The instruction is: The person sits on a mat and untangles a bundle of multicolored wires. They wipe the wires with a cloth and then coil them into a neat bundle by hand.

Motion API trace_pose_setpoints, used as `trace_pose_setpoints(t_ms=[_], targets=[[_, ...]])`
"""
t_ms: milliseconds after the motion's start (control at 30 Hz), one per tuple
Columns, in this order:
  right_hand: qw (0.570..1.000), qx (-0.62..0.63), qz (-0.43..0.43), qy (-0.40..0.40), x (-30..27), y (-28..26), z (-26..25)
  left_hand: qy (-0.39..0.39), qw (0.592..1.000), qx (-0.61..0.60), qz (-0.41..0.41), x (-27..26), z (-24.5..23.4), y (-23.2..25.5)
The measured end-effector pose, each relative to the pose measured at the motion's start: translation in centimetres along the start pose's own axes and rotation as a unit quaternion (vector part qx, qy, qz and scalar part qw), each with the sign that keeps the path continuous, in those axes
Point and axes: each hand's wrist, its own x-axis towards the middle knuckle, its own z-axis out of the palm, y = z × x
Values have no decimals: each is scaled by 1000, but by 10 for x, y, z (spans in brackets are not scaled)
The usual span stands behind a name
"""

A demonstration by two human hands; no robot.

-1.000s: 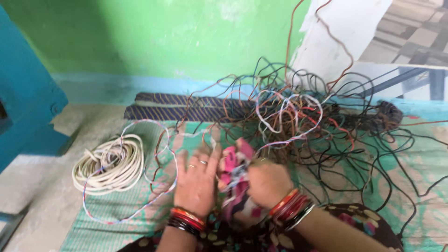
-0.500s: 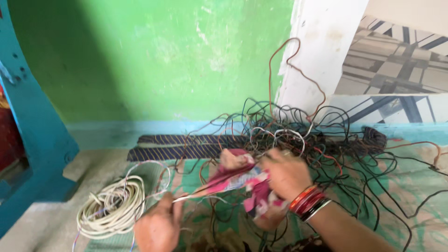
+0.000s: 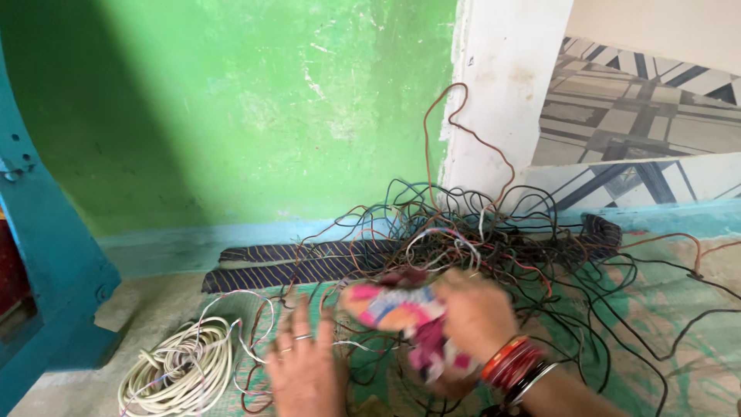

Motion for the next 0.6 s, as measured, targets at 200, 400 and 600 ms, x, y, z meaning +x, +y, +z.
trace_pose_setpoints(t_ms=[200, 400, 600], targets=[[984, 128, -117, -37, -31, -47, 8, -103, 953, -285, -28, -3, 9, 15], [905, 424, 24, 10, -49, -15, 42, -117, 883, -440, -113, -40, 53, -25], [862, 414, 262, 130, -75, 74, 97, -241, 851, -381, -270, -44, 92, -67]])
